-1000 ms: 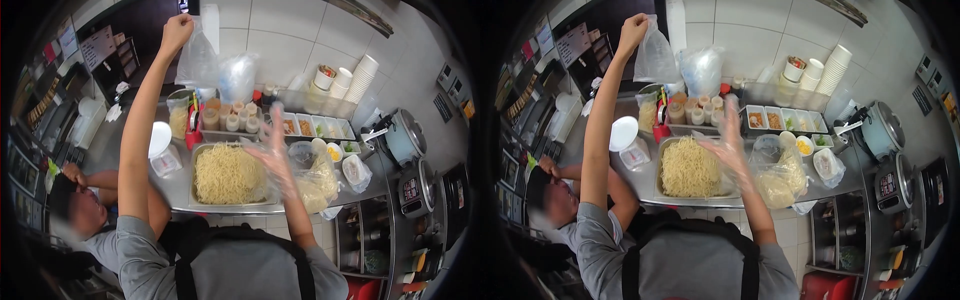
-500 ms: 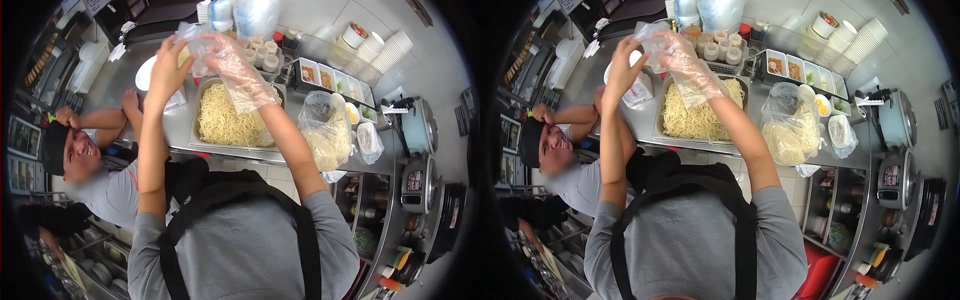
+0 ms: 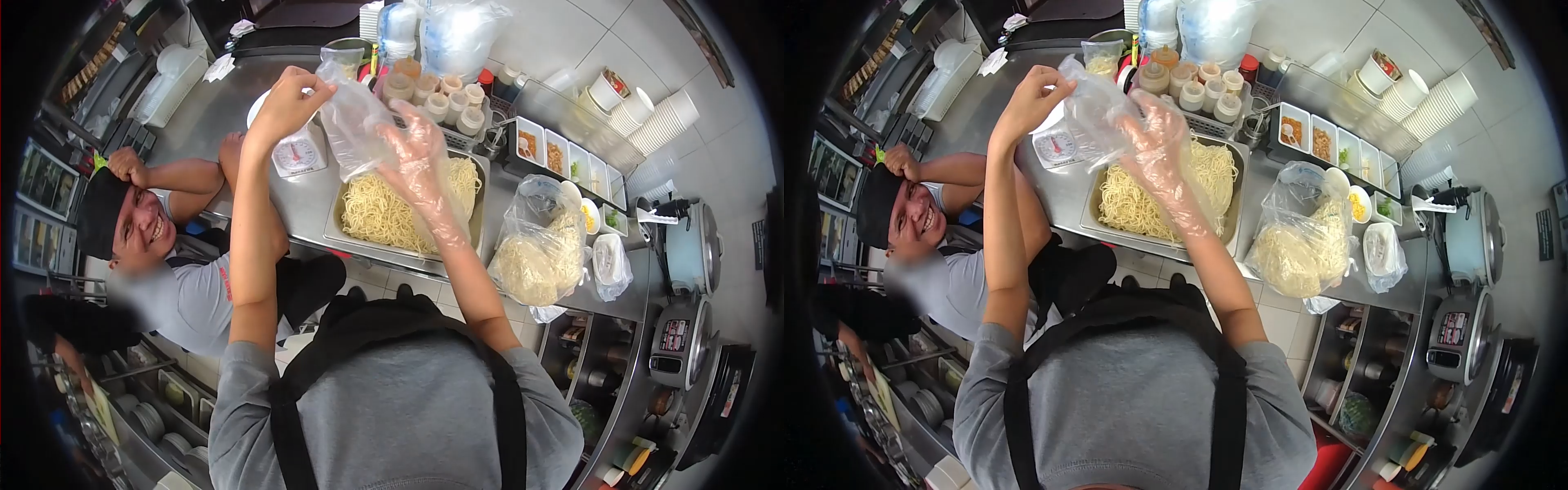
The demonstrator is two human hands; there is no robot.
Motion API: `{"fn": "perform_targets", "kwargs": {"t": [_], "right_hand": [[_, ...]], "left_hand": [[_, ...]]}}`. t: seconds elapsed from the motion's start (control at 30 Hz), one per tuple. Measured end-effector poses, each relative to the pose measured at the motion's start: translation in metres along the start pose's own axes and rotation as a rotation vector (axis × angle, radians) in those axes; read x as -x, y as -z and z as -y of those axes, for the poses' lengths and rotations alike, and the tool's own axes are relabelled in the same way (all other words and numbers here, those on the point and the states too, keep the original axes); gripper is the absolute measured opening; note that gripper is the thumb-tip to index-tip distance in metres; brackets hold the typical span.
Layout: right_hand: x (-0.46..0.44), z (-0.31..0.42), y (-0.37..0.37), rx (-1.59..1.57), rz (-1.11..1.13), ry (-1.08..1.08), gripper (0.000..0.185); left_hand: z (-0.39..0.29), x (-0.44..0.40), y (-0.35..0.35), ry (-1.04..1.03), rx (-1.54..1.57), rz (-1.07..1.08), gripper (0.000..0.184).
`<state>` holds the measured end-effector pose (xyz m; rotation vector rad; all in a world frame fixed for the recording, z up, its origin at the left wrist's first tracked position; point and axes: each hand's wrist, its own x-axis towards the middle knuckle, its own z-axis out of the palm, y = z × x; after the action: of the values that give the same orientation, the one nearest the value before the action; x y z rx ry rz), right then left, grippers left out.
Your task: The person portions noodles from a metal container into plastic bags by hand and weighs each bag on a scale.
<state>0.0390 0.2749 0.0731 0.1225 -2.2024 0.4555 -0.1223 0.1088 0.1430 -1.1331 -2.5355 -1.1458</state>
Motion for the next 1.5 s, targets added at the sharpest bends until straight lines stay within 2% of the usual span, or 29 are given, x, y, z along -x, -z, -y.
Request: {"fn": "perform_targets", "kwargs": {"t": [0.03,0.07,0.13,0.17,0.27,0.33,0.43,0.53,0.57,0.67,0.73,0.77,0.87,0.9,1.0,1.03,1.1,1.13,1.17,1.3,1.4,1.43,1.5], "right_hand": [[-0.002,-0.003,-0.005,-0.021,-0.004,0.056,0.034],[-0.005,-0.007,-0.008,-0.149,0.045,-0.071,0.029],[-0.009,-0.014,-0.011,-0.398,0.139,-0.331,0.021],[-0.018,-0.008,-0.005,-0.326,0.041,-0.318,0.02],[-0.031,-0.002,0.007,-0.38,0.065,-0.374,0.02],[-0.031,-0.005,0.0,-0.418,0.046,-0.28,0.022],[-0.035,0.002,0.007,-0.473,0.154,-0.284,0.022],[-0.036,-0.005,0.011,-0.53,0.165,-0.233,0.02],[-0.038,-0.009,0.016,-0.532,0.195,-0.218,0.022],[-0.045,-0.014,0.032,-0.605,0.298,-0.205,0.028],[-0.044,-0.001,0.045,-0.74,0.394,-0.237,0.034],[-0.059,0.018,0.077,-0.649,0.719,-0.46,0.061],[-0.012,-0.02,0.046,-0.651,0.701,-0.18,0.089],[0.0,-0.016,0.046,-0.309,0.985,-0.333,0.102],[0.034,-0.011,0.009,0.166,1.278,-0.221,0.097],[0.049,-0.013,-0.001,0.185,1.191,-0.137,0.093],[0.074,-0.017,-0.017,0.219,1.017,0.027,0.085],[0.076,-0.018,-0.018,0.169,0.981,-0.019,0.075],[0.077,-0.021,-0.018,0.121,0.945,-0.063,0.066],[0.075,-0.031,-0.024,-0.019,0.885,-0.197,0.048],[0.048,-0.039,-0.005,-0.064,0.842,-0.183,0.053],[0.044,-0.049,-0.004,-0.095,0.76,-0.073,0.054],[0.014,-0.044,0.024,-0.112,0.714,-0.041,0.054]], "left_hand": [[-0.002,-0.002,0.0,0.028,-0.081,0.022,0.037],[-0.006,-0.002,-0.001,0.053,-0.159,0.046,0.036],[-0.028,0.017,-0.001,0.104,-0.619,-0.206,0.04],[-0.041,0.029,0.003,0.051,-0.627,-0.343,0.041],[-0.08,0.074,0.002,-0.116,-0.302,-0.335,0.034],[-0.099,0.099,-0.019,-0.185,-0.075,-0.283,0.029],[-0.068,0.103,-0.054,-0.254,-0.153,-0.424,0.018],[-0.046,0.108,-0.055,-0.221,-0.29,-0.283,0.02],[-0.042,0.108,-0.05,-0.253,-0.377,-0.283,0.03],[-0.056,0.12,-0.024,0.057,-0.33,-0.142,0.039],[-0.055,0.126,-0.011,0.109,-0.081,-0.132,0.043],[-0.052,0.129,-0.005,0.136,0.043,-0.126,0.046],[-0.048,0.135,0.012,0.168,0.249,-0.321,0.042],[-0.049,0.14,0.02,0.204,0.399,-0.309,0.041],[-0.041,0.165,0.029,0.274,0.454,-0.395,0.045],[-0.041,0.173,0.035,0.292,0.434,-0.389,0.051],[-0.036,0.188,0.041,0.299,0.448,-0.432,0.052],[-0.035,0.192,0.043,0.304,0.454,-0.452,0.052],[-0.039,0.193,0.048,0.266,0.299,-0.412,0.05],[-0.043,0.191,0.047,0.181,0.441,-0.374,0.047],[-0.042,0.192,0.044,0.179,0.513,-0.384,0.045],[-0.044,0.192,0.044,0.183,0.529,-0.39,0.045],[-0.045,0.193,0.044,0.193,0.52,-0.392,0.045]]}}
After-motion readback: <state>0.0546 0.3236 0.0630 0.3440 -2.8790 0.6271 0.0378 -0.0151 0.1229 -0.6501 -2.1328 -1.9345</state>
